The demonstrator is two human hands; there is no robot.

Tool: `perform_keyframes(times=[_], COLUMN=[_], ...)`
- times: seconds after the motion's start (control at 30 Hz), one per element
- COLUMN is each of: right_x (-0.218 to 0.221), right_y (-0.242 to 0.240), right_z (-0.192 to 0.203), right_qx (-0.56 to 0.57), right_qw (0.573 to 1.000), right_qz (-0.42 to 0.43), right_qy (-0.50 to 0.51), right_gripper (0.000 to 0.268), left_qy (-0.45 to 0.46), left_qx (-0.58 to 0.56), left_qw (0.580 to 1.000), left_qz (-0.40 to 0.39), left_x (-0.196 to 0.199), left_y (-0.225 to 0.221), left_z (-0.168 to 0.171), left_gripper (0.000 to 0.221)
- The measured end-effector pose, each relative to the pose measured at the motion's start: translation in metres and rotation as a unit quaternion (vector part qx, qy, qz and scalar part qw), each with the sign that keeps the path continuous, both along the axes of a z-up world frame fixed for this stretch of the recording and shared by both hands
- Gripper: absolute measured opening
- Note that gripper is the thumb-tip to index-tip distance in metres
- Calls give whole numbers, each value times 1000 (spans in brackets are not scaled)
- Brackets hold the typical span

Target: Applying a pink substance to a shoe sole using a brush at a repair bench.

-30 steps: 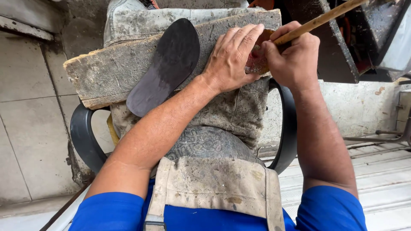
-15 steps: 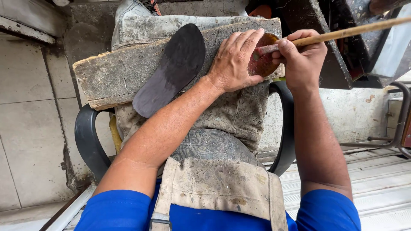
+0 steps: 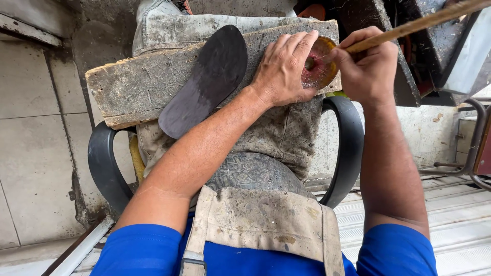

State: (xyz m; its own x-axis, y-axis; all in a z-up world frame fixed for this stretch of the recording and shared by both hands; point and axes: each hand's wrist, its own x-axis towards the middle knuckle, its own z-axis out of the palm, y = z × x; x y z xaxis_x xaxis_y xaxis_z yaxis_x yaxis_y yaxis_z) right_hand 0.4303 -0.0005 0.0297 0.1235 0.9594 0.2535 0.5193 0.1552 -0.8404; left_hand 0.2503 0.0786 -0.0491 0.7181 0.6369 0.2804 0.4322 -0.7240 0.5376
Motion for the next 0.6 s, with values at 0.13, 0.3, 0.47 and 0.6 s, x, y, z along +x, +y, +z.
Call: perform_keyframes(times=[0.13,0.3,0.47,0.6], right_x=[-12,8,1,-41], right_y=[-4,-10,-18,-23], right_z=[4,-13,7,33], right_qx=[-105,-87,61,-18], right_qw=[987,892,876,911], right_qz=[-94,-194,-241,-154], right_qy=[75,398,413,382], right_gripper=[21,16,8,33], left_qy=[12,33,-56,66], left_qx=[8,-26,50,74], left_qw=[1000,999,997,992], left_qz=[7,29,36,81], left_x=[1,9,-57,-169], left_y=[-6,-9,-44,-64], left_z=[3,4,53,75], left_gripper=[118,181,178,132])
